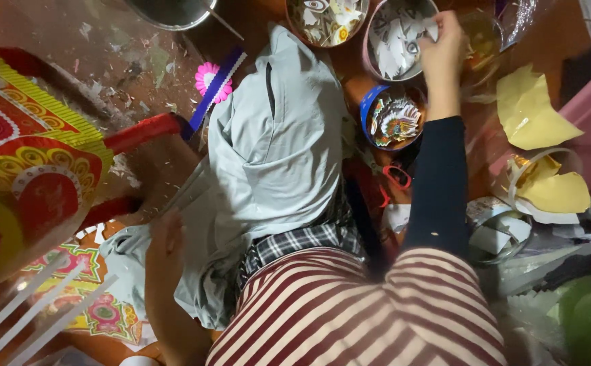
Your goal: Assembling and decorating traditional paper lanterns by gluing on various paper elements.
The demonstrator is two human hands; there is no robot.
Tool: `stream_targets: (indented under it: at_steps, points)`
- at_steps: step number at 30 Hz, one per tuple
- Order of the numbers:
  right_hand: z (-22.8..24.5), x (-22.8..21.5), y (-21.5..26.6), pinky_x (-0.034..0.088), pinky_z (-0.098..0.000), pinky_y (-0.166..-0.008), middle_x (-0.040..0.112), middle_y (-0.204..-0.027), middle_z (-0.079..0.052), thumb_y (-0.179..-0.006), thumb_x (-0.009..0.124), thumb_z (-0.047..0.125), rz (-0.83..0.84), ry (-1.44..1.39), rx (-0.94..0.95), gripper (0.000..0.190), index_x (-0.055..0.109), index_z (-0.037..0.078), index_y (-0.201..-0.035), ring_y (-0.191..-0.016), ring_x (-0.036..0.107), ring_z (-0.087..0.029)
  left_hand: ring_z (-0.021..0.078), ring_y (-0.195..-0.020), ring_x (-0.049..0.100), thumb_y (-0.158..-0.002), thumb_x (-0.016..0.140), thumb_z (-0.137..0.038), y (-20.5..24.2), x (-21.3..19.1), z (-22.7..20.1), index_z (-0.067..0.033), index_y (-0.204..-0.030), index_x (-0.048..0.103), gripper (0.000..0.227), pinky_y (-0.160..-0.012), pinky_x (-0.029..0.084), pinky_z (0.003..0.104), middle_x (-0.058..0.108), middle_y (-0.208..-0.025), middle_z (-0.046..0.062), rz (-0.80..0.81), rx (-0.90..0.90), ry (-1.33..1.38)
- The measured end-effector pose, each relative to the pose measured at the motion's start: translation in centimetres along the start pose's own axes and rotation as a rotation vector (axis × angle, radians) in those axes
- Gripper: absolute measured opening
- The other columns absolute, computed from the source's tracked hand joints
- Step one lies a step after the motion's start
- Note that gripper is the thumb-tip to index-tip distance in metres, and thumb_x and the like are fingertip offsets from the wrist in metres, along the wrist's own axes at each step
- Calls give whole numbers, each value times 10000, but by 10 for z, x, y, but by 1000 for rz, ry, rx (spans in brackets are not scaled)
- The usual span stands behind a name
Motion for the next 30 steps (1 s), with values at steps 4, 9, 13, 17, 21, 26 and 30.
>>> stream_targets:
  at_steps: [4, 9, 13, 17, 21, 26, 30]
  points:
    - [24, 9, 7, 541, -501, -832, 719, -1061, -253, -803, 727, -48, 86, 284, 48, 412, 639, 31, -1198, -984, 690, -467, 216, -1243, 649, -1035, 584, -157, 3, 4, 13, -74, -1436, 552, 411, -1033, 494, 344, 673, -1335, 141, -29, -15, 20]
    - [44, 19, 6, 534, -516, -820, 701, -1067, -294, -801, 776, -5, 76, 325, 89, 411, 585, 1, -1164, -984, 664, -496, 226, -1297, 614, -1020, 591, -130, 3, 6, 40, -60, -1461, 538, 450, -1064, 484, 347, 629, -1412, 143, -21, 7, 56]
    - [25, 28, 4, 536, -516, -836, 718, -1087, -274, -850, 751, -11, 81, 392, 169, 405, 566, 19, -1209, -1013, 676, -478, 221, -1323, 587, -1000, 601, -94, 7, 5, 31, -45, -1461, 526, 470, -1067, 472, 351, 604, -1436, 134, -49, -69, 75]
    - [19, 31, 7, 550, -506, -860, 735, -1099, -249, -911, 681, -41, 63, 348, 205, 349, 563, 33, -1232, -1027, 699, -456, 220, -1357, 569, -1008, 550, -77, 5, 8, 44, -45, -1489, 496, 485, -1095, 472, 343, 578, -1472, 134, -27, 64, 146]
    - [43, 25, 4, 565, -477, -801, 733, -1054, -229, -869, 734, 28, 13, 227, 223, 343, 556, 22, -1162, -973, 718, -425, 229, -1311, 600, -994, 591, -100, 5, 8, 39, -51, -1464, 530, 476, -1070, 487, 345, 618, -1415, 137, -33, 25, 81]
    - [79, 22, -2, 578, -445, -833, 732, -1043, -178, -962, 753, 59, -67, 203, 51, 229, 596, 72, -1129, -995, 720, -368, 221, -1278, 615, -1011, 596, -139, 3, 13, 36, -42, -1450, 531, 454, -1028, 489, 338, 645, -1362, 128, -47, -11, 9]
    - [173, 30, 37, 582, -348, -802, 665, -1236, -147, -998, 613, 57, 88, -746, -3, 272, 591, 43, -1268, -1053, 682, -268, 206, -1159, 657, -1036, 610, -119, -10, 37, -10, 11, -1368, 620, 357, -1010, 508, 326, 700, -1264, 120, 64, 78, 256]
Point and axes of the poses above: each hand's wrist, its own y-axis away from the middle knuckle, its own x-axis out of the palm, z = x × y, the point moved 3 cm from there along -y, towards the middle knuckle
